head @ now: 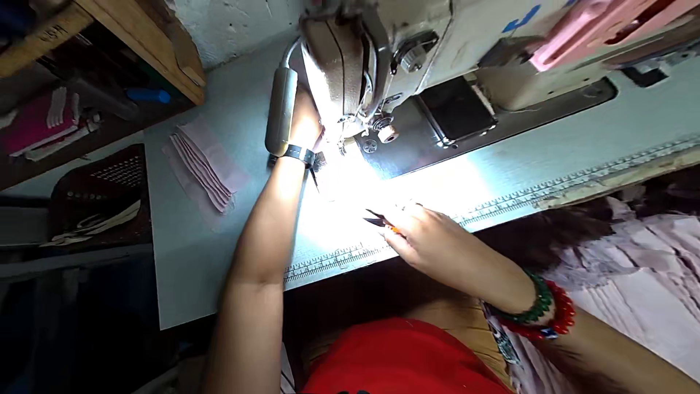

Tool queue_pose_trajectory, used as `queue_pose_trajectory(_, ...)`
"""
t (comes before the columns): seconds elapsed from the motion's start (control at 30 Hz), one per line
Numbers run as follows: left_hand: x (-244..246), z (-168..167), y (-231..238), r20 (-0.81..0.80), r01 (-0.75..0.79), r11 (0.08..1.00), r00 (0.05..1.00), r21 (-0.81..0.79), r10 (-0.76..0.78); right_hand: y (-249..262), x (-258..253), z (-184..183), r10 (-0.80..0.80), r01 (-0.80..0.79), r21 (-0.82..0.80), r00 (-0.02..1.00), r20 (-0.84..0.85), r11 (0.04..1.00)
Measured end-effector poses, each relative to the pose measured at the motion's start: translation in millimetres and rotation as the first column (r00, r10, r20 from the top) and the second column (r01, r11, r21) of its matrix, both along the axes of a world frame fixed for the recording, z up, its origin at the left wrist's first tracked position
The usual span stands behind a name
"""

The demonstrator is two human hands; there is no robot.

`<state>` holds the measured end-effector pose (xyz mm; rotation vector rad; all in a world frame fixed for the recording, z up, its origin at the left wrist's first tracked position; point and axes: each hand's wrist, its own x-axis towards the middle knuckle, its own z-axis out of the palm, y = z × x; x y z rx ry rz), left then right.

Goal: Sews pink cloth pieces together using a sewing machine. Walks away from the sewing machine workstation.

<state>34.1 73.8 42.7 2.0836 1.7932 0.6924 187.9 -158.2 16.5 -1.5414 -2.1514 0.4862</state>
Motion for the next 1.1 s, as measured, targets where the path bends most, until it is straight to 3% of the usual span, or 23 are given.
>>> queue_pose_trajectory(0.07, -13.8, -16.0, 24.3, 0.117, -0.140, 0.979, 0.985, 0.146, 0.124, -2.5, -7.2, 0.0, 0.026, -0.026, 0.007, 0.999, 0.034, 1.000)
queue_pose_trajectory(0.13, -54.4, -35.8, 61.3, 0.257, -0.379, 0.828, 0.921, 0.413, 0.293, 1.3, -18.2, 1.7, 0.048, -0.050, 0.017, 0.994, 0.098, 0.999)
queue_pose_trajectory(0.23, -99.4, 16.1, 29.6, 0.523, -0.582, 0.783, 0.748, 0.222, 0.408, 29.1, -50.4, 8.2, 0.032, -0.047, 0.132, 0.993, 0.118, 0.990)
queue_pose_trajectory(0.3, -109.5, 12.3, 10.6, 0.656, -0.636, 0.729, 0.667, 0.255, 0.353, 59.4, -77.2, 14.6, -0.014, 0.008, 0.134, 0.999, 0.046, 0.991)
queue_pose_trajectory(0.4, -114.1, 4.8, -17.9, 0.776, -0.635, 0.733, 0.582, 0.246, 0.244, 101.6, -106.4, 37.4, -0.046, 0.046, 0.023, 0.999, -0.012, 0.999)
queue_pose_trajectory(0.5, -120.0, 3.6, -38.9, 0.863, -0.633, 0.736, 0.487, 0.240, 0.138, 137.7, -128.3, 26.9, -0.043, 0.046, -0.058, 0.998, 0.046, 0.997)
queue_pose_trajectory(0.53, -123.6, 6.7, -46.3, 0.897, -0.619, 0.754, 0.432, 0.220, 0.093, 140.0, -129.3, 16.1, -0.063, 0.062, -0.041, 0.998, -0.017, 0.997)
queue_pose_trajectory(0.6, -127.5, 18.4, -69.6, 0.955, -0.519, 0.846, 0.294, 0.122, 0.043, 134.3, -123.1, -12.7, -0.078, 0.093, 0.034, 0.951, -0.299, 0.995)
queue_pose_trajectory(0.67, -125.5, 25.3, -102.7, 0.979, -0.351, 0.936, 0.201, 0.033, 0.041, 128.2, -115.4, -7.7, -0.059, 0.029, -0.065, 0.840, -0.540, 0.997)
queue_pose_trajectory(0.73, -120.0, 24.2, -125.1, 0.993, -0.252, 0.967, 0.114, 0.040, -0.012, 136.5, -113.9, 10.9, -0.013, -0.130, -0.184, 0.783, -0.622, 0.974)
queue_pose_trajectory(0.8, -118.7, 17.4, -146.3, 0.999, -0.215, 0.976, 0.031, 0.024, -0.017, 134.1, -112.6, 13.9, 0.074, -0.207, -0.143, 0.779, -0.623, 0.968)
queue_pose_trajectory(0.87, -125.2, 3.4, -166.2, 0.995, -0.319, 0.947, 0.071, -0.045, 0.071, 109.8, -103.6, 13.6, 0.145, -0.211, -0.038, 0.781, -0.608, 0.977)
queue_pose_trajectory(0.9, -132.1, -7.0, -176.9, 0.980, -0.373, 0.927, 0.168, -0.036, 0.105, 95.6, -98.3, 25.6, 0.186, -0.230, -0.002, 0.791, -0.583, 0.973)
queue_pose_trajectory(0.97, -148.2, -21.5, -202.8, 0.869, -0.334, 0.932, 0.493, 0.138, 0.048, 70.8, -83.5, 62.7, 0.338, -0.340, 0.071, 0.846, -0.413, 0.938)
queue_pose_trajectory(1.03, -153.2, -11.4, -226.2, 0.670, -0.091, 0.936, 0.722, 0.339, -0.172, 43.9, -64.6, 88.6, 0.494, -0.478, 0.135, 0.859, -0.131, 0.868)
queue_pose_trajectory(1.1, -141.7, 12.3, -247.6, 0.474, 0.239, 0.906, 0.789, 0.348, -0.390, 11.3, -43.3, 104.6, 0.633, -0.633, 0.074, 0.773, 0.031, 0.770)
